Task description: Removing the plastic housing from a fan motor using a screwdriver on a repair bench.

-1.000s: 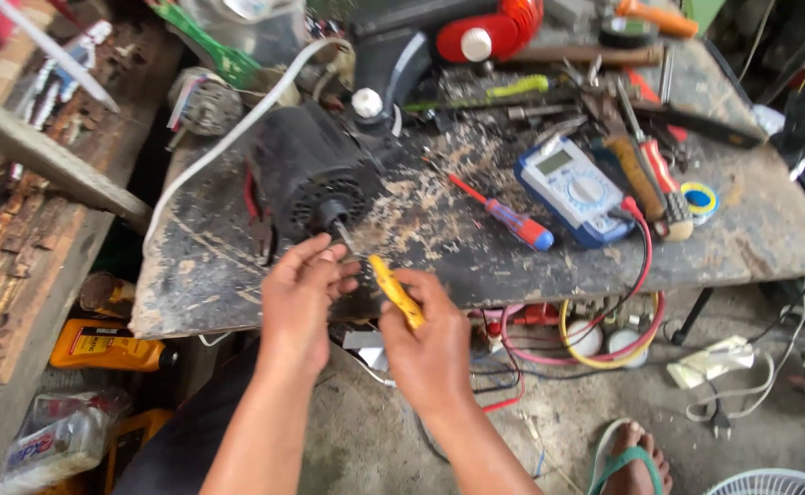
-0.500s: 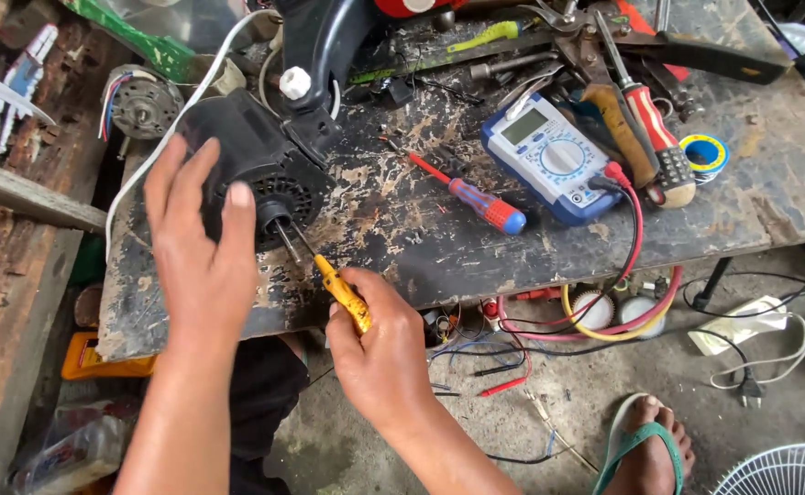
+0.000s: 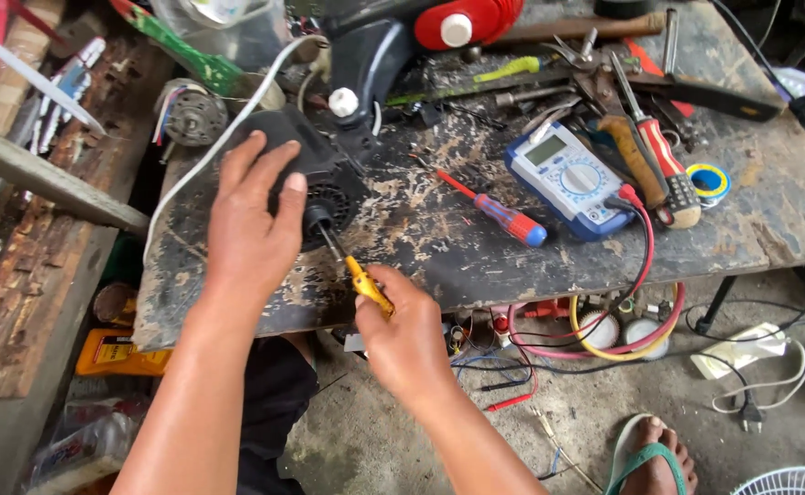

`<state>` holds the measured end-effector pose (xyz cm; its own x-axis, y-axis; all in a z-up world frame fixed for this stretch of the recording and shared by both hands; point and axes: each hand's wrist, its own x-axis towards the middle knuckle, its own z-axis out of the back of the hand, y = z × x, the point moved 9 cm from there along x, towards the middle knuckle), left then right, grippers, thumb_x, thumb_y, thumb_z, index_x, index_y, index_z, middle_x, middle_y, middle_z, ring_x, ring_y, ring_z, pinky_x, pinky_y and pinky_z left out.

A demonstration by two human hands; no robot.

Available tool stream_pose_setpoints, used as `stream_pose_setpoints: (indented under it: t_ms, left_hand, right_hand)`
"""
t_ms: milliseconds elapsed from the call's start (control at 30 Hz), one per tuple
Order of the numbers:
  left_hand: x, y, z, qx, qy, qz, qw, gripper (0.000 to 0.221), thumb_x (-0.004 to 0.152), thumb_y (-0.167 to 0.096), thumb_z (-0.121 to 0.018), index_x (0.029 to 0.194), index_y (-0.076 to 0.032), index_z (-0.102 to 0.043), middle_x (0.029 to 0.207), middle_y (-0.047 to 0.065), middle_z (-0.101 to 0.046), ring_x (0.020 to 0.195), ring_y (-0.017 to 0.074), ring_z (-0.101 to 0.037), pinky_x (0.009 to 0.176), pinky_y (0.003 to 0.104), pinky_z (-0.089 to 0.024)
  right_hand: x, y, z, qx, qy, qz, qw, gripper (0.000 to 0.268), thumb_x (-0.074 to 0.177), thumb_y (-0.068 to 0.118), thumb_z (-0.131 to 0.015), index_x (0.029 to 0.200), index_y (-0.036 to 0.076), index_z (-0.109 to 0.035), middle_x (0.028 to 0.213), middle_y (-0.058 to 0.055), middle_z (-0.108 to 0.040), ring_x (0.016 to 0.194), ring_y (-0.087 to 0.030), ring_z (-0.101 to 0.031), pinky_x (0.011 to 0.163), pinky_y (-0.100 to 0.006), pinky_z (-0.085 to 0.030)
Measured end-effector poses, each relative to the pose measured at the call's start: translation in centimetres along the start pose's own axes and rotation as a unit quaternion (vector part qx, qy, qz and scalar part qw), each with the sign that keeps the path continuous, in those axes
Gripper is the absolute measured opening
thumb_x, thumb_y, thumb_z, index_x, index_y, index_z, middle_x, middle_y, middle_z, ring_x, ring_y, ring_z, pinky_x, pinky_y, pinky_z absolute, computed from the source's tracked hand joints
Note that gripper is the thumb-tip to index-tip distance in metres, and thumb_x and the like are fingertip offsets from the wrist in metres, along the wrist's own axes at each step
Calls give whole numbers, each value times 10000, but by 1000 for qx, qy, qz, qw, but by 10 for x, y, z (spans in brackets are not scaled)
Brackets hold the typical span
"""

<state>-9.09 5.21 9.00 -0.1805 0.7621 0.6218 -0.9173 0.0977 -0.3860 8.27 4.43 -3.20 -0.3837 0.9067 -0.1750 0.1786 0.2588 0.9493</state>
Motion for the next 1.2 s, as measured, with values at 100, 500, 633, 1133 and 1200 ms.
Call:
stream_pose_setpoints:
  t_ms: [100, 500, 633, 1133, 1200]
  left_hand:
    - [0, 0, 3, -6, 1, -1, 1000, 319, 1048, -166, -627, 1358, -120, -687, 1423, 240, -545, 1375, 490, -493, 1216, 548, -302]
    - [-1, 7, 11, -38, 47, 55, 997, 336, 1089, -294, -534, 1401, -219, -634, 1489, 151, -461, 1429, 553, -326, 1076, 697, -405]
    - [-2, 7, 13, -26, 60, 50, 997, 351, 1095, -325, -523, 1417, -229, -625, 1484, 145, -465, 1440, 532, -326, 1068, 680, -423]
    - [-5, 17, 12, -15, 80, 82, 993, 382, 1084, -385, -488, 1422, -252, -608, 1511, 106, -438, 1461, 498, -315, 932, 641, -562]
    - [-5, 17, 14, -11, 79, 85, 993, 387, 1081, -395, -482, 1422, -258, -606, 1514, 99, -437, 1465, 489, -317, 922, 635, -570]
  right_hand:
    - [-23, 53, -24, -444, -37, 275, 852, 416, 868, -8, -667, 1283, 22, -665, 913, -267, -743, 642, -384, -753, 448, -456, -602]
    - [-3, 35, -3, -389, -78, 161, 903, 284, 843, 203, -694, 1092, 125, -805, 834, -187, -758, 750, -391, -746, 589, -419, -592]
    - [-5, 50, -8, -411, -87, 194, 887, 287, 830, 158, -714, 1106, 100, -762, 888, -205, -741, 845, -410, -738, 673, -491, -601]
    - [-2, 24, -6, -358, -87, 54, 928, 282, 845, 240, -675, 1057, 91, -785, 705, -168, -735, 544, -318, -699, 529, -399, -561]
    - [-10, 45, -15, -428, -92, 121, 891, 251, 845, 211, -696, 1055, 115, -796, 772, -196, -751, 692, -411, -744, 587, -454, -569]
